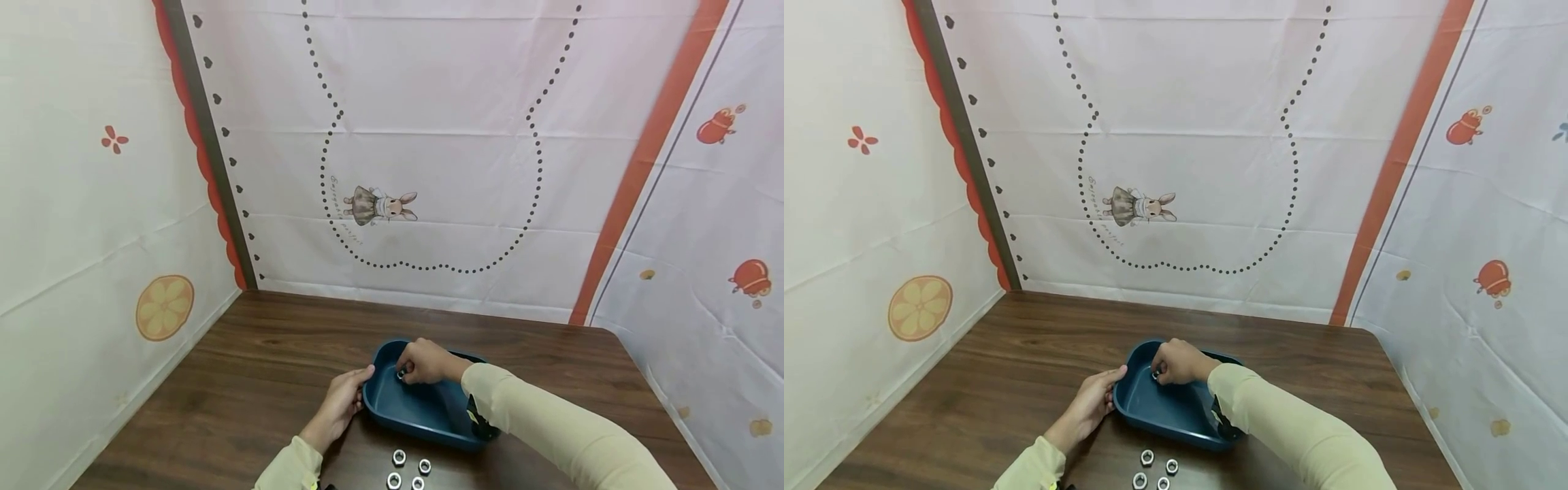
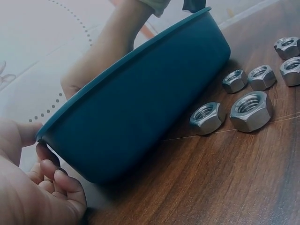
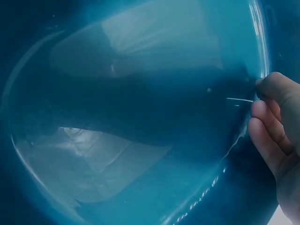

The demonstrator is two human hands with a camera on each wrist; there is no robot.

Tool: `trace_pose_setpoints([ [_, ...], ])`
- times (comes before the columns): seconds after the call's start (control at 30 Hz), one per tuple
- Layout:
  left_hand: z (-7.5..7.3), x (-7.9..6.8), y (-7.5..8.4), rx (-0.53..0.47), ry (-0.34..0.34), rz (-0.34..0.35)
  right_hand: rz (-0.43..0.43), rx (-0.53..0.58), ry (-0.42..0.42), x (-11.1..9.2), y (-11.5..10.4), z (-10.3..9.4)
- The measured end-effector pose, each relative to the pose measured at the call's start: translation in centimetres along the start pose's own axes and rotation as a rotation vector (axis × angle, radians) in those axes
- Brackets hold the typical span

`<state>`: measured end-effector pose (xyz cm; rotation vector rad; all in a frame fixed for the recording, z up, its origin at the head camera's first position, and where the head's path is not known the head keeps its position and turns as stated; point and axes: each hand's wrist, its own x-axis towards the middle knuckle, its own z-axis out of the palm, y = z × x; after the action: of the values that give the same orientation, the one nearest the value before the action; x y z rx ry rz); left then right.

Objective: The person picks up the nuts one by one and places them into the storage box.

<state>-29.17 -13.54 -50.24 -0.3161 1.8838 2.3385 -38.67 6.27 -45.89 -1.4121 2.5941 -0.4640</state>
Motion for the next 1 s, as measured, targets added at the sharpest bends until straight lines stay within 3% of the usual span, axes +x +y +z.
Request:
trace_pose_setpoints([
  [0.23, 0.0, -0.3, -0.4, 0.003, -0.005, -0.010, 0.009, -0.039, -0.011, -0.2, -0.1, 0.5],
  [0.43, 0.0, -0.2, -0.3, -0.005, -0.013, -0.005, -0.002, -0.021, 0.018, -0.6, -0.2, -0.6],
  [0.57, 0.1, 0.0, -0.1, -0.012, -0.007, 0.002, 0.014, -0.006, 0.115, -1.4, -0.4, -2.3],
  [0.73, 0.3, 0.2, -0.2, -0.025, -0.003, -0.003, 0.103, 0.028, 0.270, -3.7, -1.6, -4.3],
  [0.83, 0.3, 0.3, -0.2, -0.033, -0.003, -0.008, 0.154, 0.046, 0.377, -5.5, -3.2, -4.9],
  [1.0, -0.1, 0.4, -0.2, -0.047, 0.009, -0.008, 0.164, 0.125, 0.507, -8.5, -7.0, -4.7],
])
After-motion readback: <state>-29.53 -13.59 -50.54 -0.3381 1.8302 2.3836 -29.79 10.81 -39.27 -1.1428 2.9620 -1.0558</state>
